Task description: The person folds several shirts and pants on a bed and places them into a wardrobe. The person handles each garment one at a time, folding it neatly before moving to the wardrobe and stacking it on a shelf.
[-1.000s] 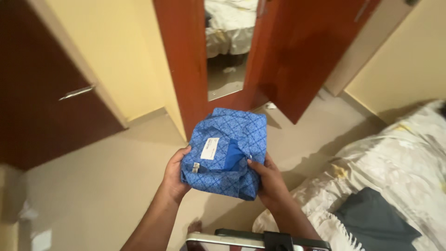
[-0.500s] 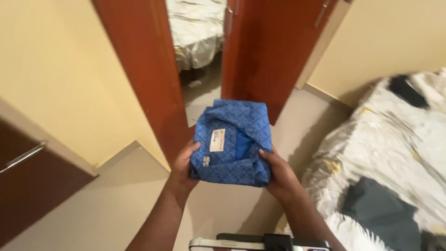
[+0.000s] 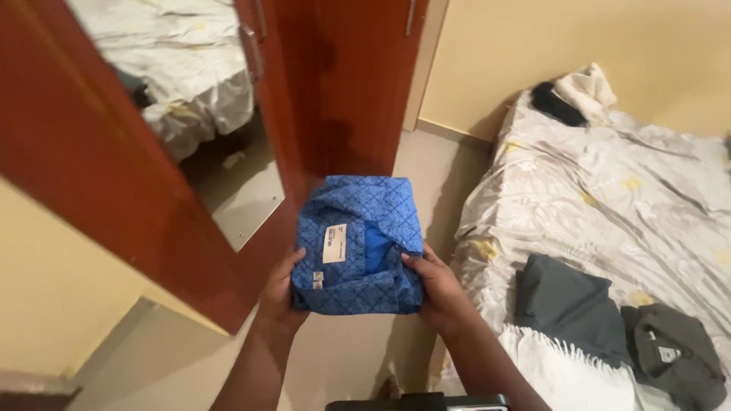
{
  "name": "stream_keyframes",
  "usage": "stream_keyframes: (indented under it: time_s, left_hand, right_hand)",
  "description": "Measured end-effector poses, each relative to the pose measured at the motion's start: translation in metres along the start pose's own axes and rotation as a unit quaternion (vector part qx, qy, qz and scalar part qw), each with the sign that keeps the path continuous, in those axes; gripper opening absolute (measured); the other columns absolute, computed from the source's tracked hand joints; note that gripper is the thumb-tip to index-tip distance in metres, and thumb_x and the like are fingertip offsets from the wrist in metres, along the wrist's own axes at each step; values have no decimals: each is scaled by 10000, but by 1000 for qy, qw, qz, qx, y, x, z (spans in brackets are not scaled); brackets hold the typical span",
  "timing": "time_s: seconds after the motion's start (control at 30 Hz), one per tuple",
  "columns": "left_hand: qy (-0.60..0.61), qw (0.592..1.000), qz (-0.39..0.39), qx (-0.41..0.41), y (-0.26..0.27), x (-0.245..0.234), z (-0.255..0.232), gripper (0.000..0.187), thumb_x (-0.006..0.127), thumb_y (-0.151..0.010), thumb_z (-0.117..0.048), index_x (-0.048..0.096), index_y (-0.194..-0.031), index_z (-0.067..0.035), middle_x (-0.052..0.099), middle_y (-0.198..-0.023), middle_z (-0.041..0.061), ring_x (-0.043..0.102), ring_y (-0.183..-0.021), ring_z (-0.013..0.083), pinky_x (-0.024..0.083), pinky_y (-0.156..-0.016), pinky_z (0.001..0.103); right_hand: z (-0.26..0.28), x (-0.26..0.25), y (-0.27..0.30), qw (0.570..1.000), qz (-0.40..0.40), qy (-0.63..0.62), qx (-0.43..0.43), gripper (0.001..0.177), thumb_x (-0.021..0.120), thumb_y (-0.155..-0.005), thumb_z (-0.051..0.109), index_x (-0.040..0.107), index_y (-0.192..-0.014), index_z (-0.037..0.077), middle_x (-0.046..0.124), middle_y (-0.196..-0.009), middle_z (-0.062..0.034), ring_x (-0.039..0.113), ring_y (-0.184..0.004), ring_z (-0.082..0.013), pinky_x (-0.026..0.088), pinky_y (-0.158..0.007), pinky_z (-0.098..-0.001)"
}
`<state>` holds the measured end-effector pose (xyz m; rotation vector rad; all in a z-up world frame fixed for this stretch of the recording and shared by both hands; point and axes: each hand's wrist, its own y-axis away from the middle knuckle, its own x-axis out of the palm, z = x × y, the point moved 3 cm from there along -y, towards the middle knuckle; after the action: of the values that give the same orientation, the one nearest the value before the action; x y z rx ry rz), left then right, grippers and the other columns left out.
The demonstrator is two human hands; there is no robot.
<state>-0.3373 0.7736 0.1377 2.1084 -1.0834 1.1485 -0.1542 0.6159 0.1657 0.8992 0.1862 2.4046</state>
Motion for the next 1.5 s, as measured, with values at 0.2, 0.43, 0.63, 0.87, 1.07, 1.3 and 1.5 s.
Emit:
stream_keyframes:
  time_s: [0.2,0.43,0.63,0.87,1.07,1.3,1.5]
  left_hand:
    - [5,998,-9,-55,-84,13,10,493,533,-951,-246,529,-1396,-36,703,-1230,163,704,-1085,300,566,-959,485]
    - [-43,999,28,-16,-159,64,22,572,546,-860,-163,520,-1429,-110,702,-1243,120,699,-1092,276,569,-942,456]
    - [-52,998,0,-38,-215,83,40,569,549,-896,-144,504,-1458,-62,686,-1244,135,702,-1073,277,579,-931,456]
    - [-101,991,-24,-85,-300,49,69,600,518,-865,-151,500,-1461,-77,720,-1213,178,726,-1025,297,600,-879,462]
    - [-84,990,30,-105,-410,24,88,622,512,-847,-124,465,-1454,5,702,-1188,245,745,-975,311,629,-855,459]
    - [-132,983,84,-96,-530,51,83,633,535,-851,-84,454,-1463,59,705,-1217,264,735,-1015,334,620,-876,440]
    - [-78,983,46,-158,-571,82,72,622,526,-874,-144,463,-1476,-1,699,-1242,214,727,-1049,307,602,-902,451]
  right_hand:
    - [40,-26,-44,998,-17,-24,-52,495,555,-945,56,528,-1440,67,694,-1178,-113,705,-1014,-243,592,-900,-417]
    - [103,-49,-74,993,-9,-57,-98,470,548,-930,35,543,-1400,48,704,-1132,-109,717,-964,-218,610,-853,-379]
    - [137,-79,-94,992,-37,-45,-114,450,562,-919,48,570,-1369,40,717,-1089,-106,725,-917,-219,608,-824,-390]
    - [135,-161,-168,985,-126,-59,-104,503,626,-829,59,595,-1331,46,749,-1090,-137,737,-936,-262,594,-838,-410]
    - [153,-240,-263,980,-101,-25,-167,559,662,-837,53,548,-1376,-36,718,-1123,-175,705,-961,-265,562,-879,-399]
    - [225,-243,-321,968,-137,7,-213,669,654,-804,44,513,-1458,35,729,-1197,-145,686,-1060,-261,540,-933,-385]
    - [266,-209,-340,966,-167,-68,-186,659,612,-815,130,476,-1459,95,695,-1255,-143,683,-1101,-287,557,-948,-458]
